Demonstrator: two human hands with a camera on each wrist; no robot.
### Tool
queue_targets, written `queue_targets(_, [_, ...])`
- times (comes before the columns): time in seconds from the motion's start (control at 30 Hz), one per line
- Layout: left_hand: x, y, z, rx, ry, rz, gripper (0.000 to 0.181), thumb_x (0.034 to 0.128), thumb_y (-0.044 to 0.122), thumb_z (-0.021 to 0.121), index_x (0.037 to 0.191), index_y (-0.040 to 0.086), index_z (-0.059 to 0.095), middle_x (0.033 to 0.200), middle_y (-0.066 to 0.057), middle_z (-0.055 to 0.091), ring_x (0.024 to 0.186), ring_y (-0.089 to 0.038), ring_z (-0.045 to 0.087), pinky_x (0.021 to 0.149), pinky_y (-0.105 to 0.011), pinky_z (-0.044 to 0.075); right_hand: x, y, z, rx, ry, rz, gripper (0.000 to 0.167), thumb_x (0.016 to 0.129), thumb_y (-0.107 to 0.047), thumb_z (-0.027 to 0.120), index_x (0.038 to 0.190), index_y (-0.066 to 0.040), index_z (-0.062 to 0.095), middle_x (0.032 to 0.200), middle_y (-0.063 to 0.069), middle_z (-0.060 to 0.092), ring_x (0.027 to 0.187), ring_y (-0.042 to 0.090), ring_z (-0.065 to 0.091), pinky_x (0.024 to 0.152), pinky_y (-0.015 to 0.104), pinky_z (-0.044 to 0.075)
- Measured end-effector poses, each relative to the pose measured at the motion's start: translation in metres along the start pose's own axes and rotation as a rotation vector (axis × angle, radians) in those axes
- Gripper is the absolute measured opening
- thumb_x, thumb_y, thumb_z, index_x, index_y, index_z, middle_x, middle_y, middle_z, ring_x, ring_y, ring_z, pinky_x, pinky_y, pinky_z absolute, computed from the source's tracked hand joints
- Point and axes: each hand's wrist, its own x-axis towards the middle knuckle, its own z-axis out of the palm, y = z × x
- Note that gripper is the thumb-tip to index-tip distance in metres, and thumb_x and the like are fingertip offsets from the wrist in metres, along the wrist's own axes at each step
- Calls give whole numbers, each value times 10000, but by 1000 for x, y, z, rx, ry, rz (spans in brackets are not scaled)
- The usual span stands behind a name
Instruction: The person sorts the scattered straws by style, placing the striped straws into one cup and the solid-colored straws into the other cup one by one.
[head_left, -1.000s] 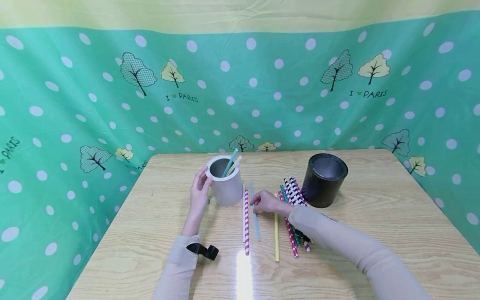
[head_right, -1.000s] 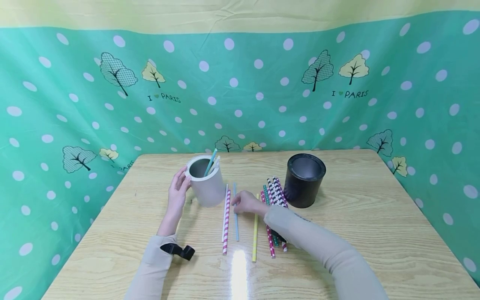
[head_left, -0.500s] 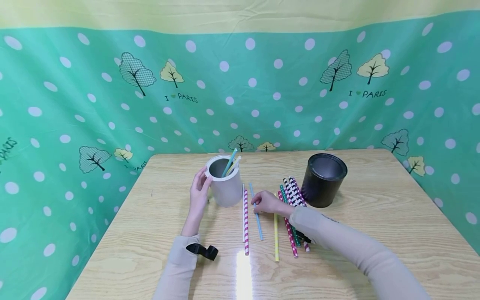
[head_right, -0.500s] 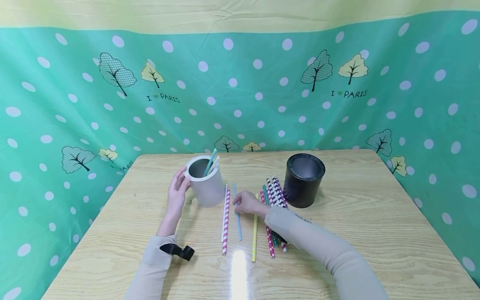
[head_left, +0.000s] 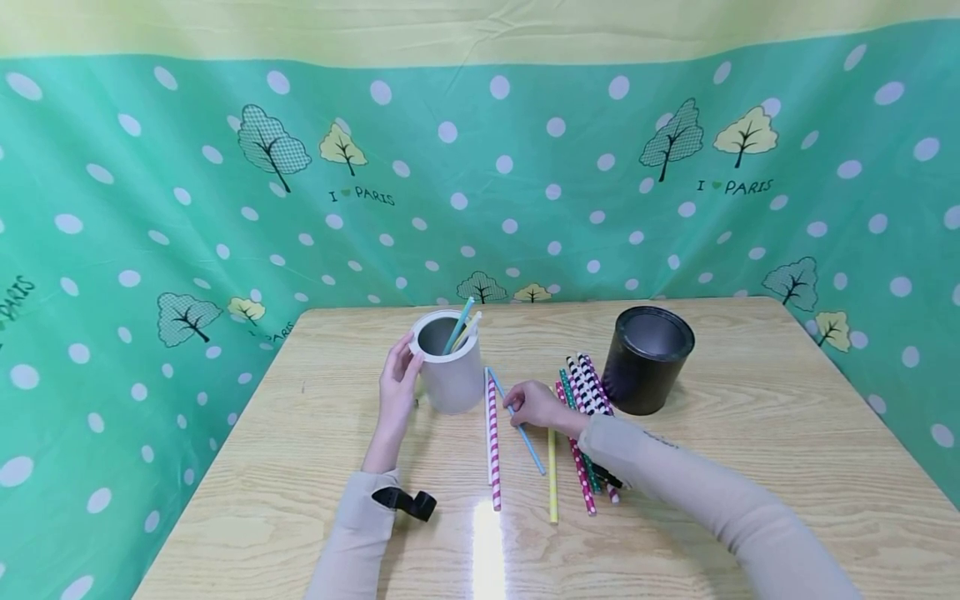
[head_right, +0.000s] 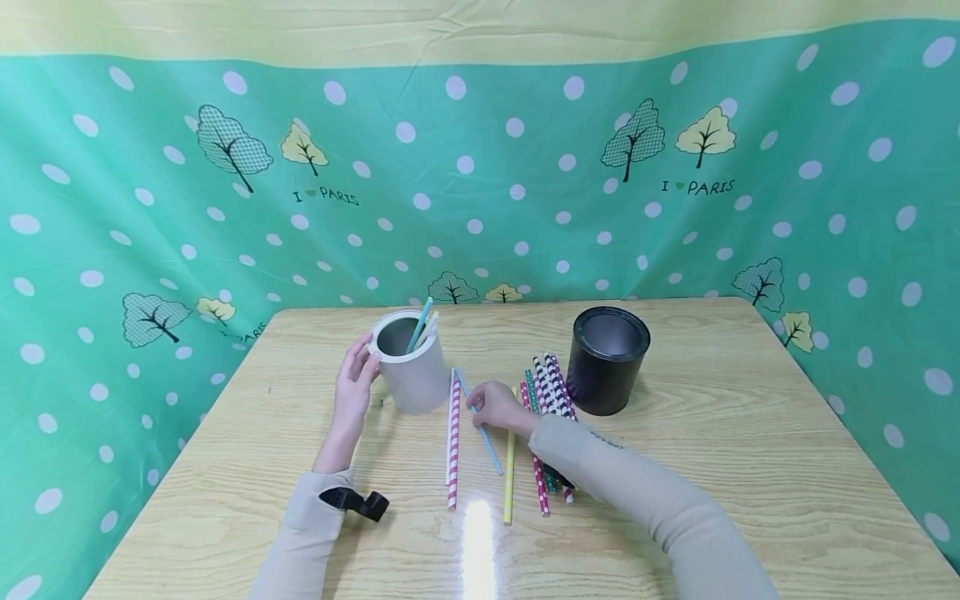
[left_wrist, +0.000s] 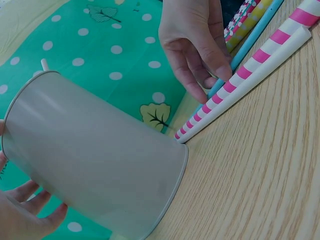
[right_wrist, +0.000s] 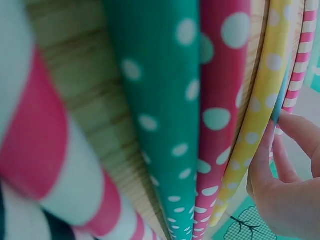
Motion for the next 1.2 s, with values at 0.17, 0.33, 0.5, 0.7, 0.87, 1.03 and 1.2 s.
queue_targets(0.17, [0, 0, 0, 3, 2, 2, 403, 896, 85, 498, 1284, 28, 404, 1288, -182, 442, 1174, -247, 410, 911, -194, 380, -1, -2, 0, 7, 8, 15, 299, 629, 82, 680, 909, -14, 639, 689, 38, 563, 595, 109, 497, 543, 197, 447])
queue_targets(0.33, [-1, 0, 0, 13, 2, -6, 404, 899, 92, 495, 1287, 34, 401, 1288, -180, 441, 1170, -240, 411, 917, -194, 375, -1, -4, 0, 47, 5, 54, 318, 642, 89, 645, 947, 4, 614, 609, 26, 528, 512, 100, 458, 470, 186, 399])
queue_targets(0.5, [-1, 1, 0, 8, 0, -10, 403, 895, 90, 501, 1285, 48, 409, 1286, -157, 449, 1166, -213, 416, 935, -220, 371, 1, -3, 1, 93, 21, 96, 320, 663, 78, 630, 973, 2, 603, 594, 22, 519, 491, 96, 439, 449, 178, 379])
queue_targets(0.7, [0, 0, 0, 8, 5, -7, 404, 892, 93, 509, 1283, 54, 415, 1281, -154, 456, 1161, -207, 422, 941, -231, 370, 0, -4, 1, 167, 60, 180, 338, 684, 48, 623, 1015, -16, 591, 706, 65, 596, 582, 144, 541, 523, 223, 469])
queue_targets(0.87, [0, 0, 0, 16, 7, -2, 407, 892, 109, 513, 1283, 50, 413, 1280, -161, 456, 1167, -218, 420, 944, -237, 369, -3, -6, -2, 224, 73, 222, 376, 699, 18, 626, 1068, -28, 573, 704, 79, 600, 575, 150, 540, 513, 225, 456])
queue_targets(1.03, [0, 0, 0, 27, 11, 1, 411, 889, 131, 523, 1279, 55, 417, 1278, -155, 460, 1169, -215, 421, 940, -224, 372, -6, -9, -7, 293, 85, 222, 405, 705, 13, 617, 1106, -18, 567, 729, 105, 607, 582, 154, 536, 533, 232, 468])
queue_targets(1.2, [0, 0, 0, 31, 4, 5, 411, 891, 131, 520, 1278, 46, 412, 1282, -164, 454, 1172, -230, 417, 943, -237, 371, -10, -13, -14, 366, 100, 222, 415, 714, 28, 582, 1126, -17, 565, 875, 147, 612, 721, 197, 581, 668, 281, 509])
